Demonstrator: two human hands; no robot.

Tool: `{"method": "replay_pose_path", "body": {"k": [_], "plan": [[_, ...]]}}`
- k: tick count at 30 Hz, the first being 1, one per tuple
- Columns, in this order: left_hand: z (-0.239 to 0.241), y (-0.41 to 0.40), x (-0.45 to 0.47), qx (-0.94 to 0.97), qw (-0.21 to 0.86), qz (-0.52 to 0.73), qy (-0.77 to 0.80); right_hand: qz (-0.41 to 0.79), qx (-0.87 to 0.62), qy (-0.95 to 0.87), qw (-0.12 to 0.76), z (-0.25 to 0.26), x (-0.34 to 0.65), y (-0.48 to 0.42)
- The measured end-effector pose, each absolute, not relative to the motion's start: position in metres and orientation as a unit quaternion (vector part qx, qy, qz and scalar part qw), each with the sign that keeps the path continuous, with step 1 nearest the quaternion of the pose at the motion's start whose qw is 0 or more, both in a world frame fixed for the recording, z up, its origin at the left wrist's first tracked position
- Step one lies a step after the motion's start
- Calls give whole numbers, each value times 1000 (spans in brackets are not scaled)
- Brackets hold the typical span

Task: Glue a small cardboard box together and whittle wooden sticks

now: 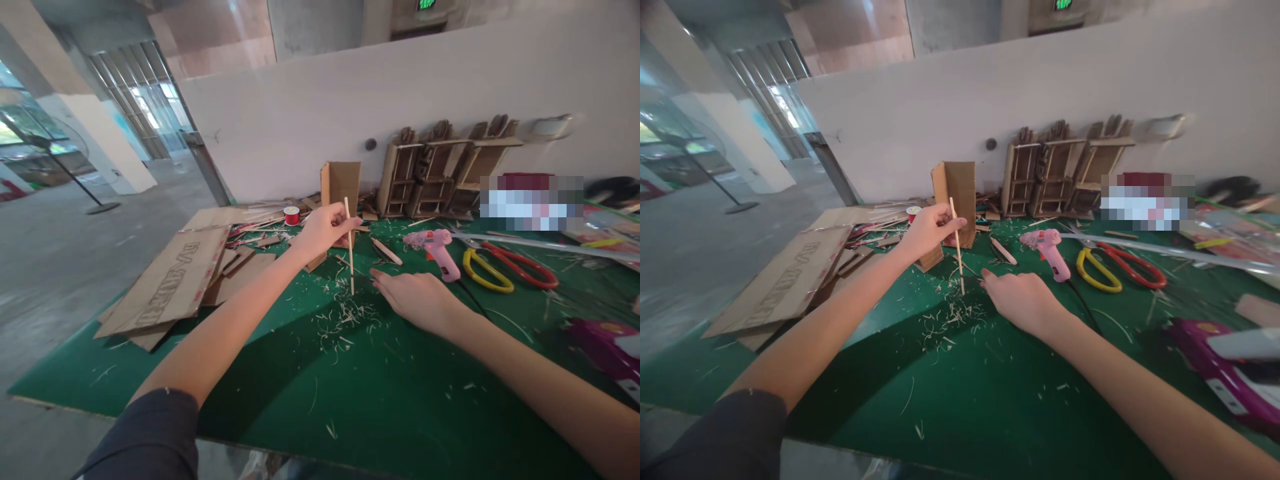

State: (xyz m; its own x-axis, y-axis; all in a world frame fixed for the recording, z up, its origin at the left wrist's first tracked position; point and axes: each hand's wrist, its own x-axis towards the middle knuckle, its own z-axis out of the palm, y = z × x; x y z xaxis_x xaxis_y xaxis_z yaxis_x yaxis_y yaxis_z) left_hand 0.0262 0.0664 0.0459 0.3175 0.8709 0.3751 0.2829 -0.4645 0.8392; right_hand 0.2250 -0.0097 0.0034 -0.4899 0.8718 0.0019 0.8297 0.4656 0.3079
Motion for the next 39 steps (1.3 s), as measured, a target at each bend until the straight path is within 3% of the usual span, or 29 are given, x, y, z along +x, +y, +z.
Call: {"method": "replay_pose_path", "body": {"k": [12,19,26,31,39], "plan": [[45,67,25,739,337,436,388,135,517,842,73,6,223,-10],[45,67,26,736,327,437,401,72,516,848,99,13,223,-11],[45,65,26,742,314,434,403,107,535,835,71,12,224,-9],[44,65,26,752,288,428,409,102,489,861,98,4,227,-13],[45,62,26,773,237,418,414,93,541,833,70,12,223,-8]]}}
